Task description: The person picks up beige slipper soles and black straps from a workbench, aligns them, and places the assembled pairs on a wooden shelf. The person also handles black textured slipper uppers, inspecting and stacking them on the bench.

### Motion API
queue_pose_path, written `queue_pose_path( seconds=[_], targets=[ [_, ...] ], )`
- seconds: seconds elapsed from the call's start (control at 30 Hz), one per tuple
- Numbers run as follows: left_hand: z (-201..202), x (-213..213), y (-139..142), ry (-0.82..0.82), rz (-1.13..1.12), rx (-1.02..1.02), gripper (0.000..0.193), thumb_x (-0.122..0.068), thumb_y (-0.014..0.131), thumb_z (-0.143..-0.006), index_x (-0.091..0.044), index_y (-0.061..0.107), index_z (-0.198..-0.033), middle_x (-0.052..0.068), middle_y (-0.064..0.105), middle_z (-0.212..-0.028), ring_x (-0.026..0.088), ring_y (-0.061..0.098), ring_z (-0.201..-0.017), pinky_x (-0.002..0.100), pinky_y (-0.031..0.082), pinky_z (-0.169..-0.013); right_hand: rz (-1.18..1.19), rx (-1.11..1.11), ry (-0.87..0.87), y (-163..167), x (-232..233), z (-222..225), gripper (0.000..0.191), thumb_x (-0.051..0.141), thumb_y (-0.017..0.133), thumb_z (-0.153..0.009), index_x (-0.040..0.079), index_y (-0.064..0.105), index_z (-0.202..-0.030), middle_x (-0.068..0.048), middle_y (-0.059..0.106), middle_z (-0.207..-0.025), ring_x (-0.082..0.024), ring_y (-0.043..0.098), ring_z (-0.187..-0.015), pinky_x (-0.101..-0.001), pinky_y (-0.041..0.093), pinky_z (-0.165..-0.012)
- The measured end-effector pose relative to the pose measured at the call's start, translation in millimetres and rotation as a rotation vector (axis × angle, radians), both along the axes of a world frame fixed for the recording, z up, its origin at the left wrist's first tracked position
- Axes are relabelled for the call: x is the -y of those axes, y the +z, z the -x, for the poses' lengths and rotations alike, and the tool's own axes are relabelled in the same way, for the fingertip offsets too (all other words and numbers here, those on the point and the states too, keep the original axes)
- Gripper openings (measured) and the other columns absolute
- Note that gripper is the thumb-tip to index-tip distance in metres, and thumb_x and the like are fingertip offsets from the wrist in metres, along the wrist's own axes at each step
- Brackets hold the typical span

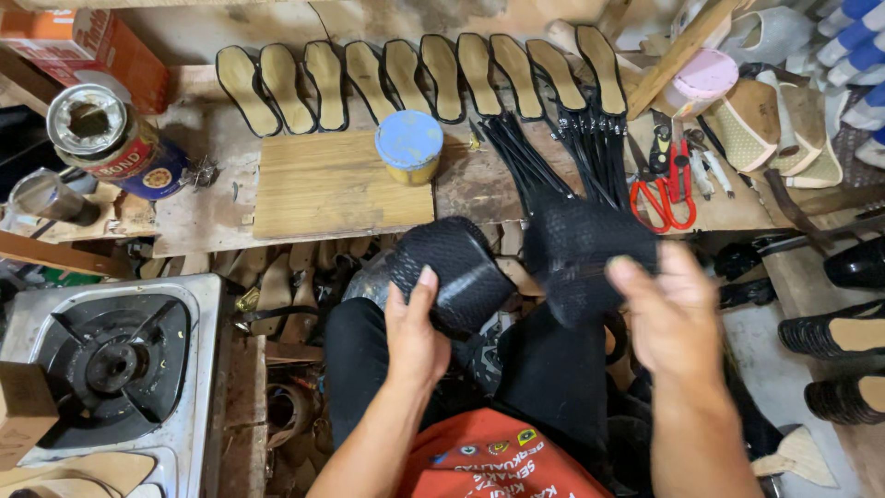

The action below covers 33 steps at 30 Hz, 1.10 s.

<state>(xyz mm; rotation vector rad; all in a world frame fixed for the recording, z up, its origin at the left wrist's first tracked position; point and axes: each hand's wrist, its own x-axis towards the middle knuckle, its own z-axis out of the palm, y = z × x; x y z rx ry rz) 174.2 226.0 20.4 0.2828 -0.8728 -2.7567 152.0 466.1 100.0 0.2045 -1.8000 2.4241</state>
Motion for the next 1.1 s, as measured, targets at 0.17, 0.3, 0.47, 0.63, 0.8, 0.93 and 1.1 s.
queue_pose_path(
  seconds=[0.17,0.3,0.47,0.63,0.8,0.93,1.1],
  targets=[
    [8.2,5.4,-6.6,-0.028,-0.035,0.031,0.036,-0.012,0.062,-0.099,-0.005,0.055,-0.133,0.010,0.066,-0.127,0.023,0.064,-0.116,0.043,0.052,-0.102,-0.099,-0.186,-0.030,17.3,-8.6,-26.3,0.034,-0.001,0.065,-0.100,-0.001,0.060,-0.134,-0.011,0.068,-0.129,-0.019,0.068,-0.114,-0.0363,0.054,-0.107],
    [5.6,-11.3,-4.7,-0.174,-0.080,0.059,0.041,-0.018,0.061,-0.098,-0.008,0.053,-0.136,0.010,0.065,-0.129,0.025,0.064,-0.117,0.045,0.052,-0.104,-0.410,-0.118,0.142,1.5,28.8,-21.1,0.037,0.007,0.069,-0.098,-0.003,0.061,-0.133,-0.011,0.068,-0.124,-0.020,0.065,-0.111,-0.0355,0.054,-0.099],
    [-3.5,-12.8,0.4,-0.355,-0.214,-0.059,0.049,-0.034,0.056,-0.104,0.002,0.055,-0.136,0.016,0.066,-0.132,0.030,0.065,-0.120,0.048,0.050,-0.107,-0.939,-0.322,0.015,-12.6,52.9,-4.8,0.054,0.021,0.069,-0.095,-0.002,0.054,-0.142,-0.018,0.052,-0.145,-0.028,0.054,-0.133,-0.0366,0.042,-0.112],
    [-2.4,-14.3,-1.3,-0.364,-0.010,-0.046,0.045,-0.023,0.070,-0.091,-0.005,0.060,-0.132,0.009,0.069,-0.125,0.021,0.066,-0.114,0.040,0.051,-0.103,-0.865,-0.265,0.242,-16.6,53.9,1.1,0.069,0.028,0.057,-0.102,-0.002,0.032,-0.158,-0.021,0.037,-0.163,-0.033,0.034,-0.153,-0.0389,0.026,-0.123],
    [7.6,-25.8,-3.8,-0.335,0.188,0.015,0.043,-0.008,0.077,-0.089,0.000,0.061,-0.129,0.008,0.070,-0.119,0.019,0.067,-0.107,0.036,0.053,-0.097,-0.856,-0.216,0.328,-32.6,46.8,6.3,0.074,0.029,0.060,-0.101,-0.002,0.026,-0.159,-0.023,0.033,-0.164,-0.033,0.031,-0.154,-0.0394,0.025,-0.123],
    [12.7,-30.7,-4.4,-0.350,0.226,0.076,0.044,-0.007,0.076,-0.087,-0.001,0.061,-0.127,0.009,0.071,-0.117,0.021,0.068,-0.105,0.038,0.055,-0.096,-0.818,-0.178,0.283,-57.0,8.0,7.1,0.069,0.025,0.066,-0.098,-0.001,0.038,-0.155,-0.022,0.045,-0.158,-0.031,0.042,-0.148,-0.0404,0.031,-0.120],
    [16.9,-31.1,-9.2,-0.302,0.297,0.146,0.050,-0.003,0.072,-0.084,-0.006,0.057,-0.132,0.008,0.068,-0.120,0.022,0.067,-0.108,0.041,0.055,-0.098,-0.534,0.143,-0.077,-133.6,-101.3,20.5,0.044,0.016,0.062,-0.101,0.000,0.056,-0.142,-0.012,0.070,-0.131,-0.020,0.066,-0.118,-0.0325,0.052,-0.100]
  ],
)
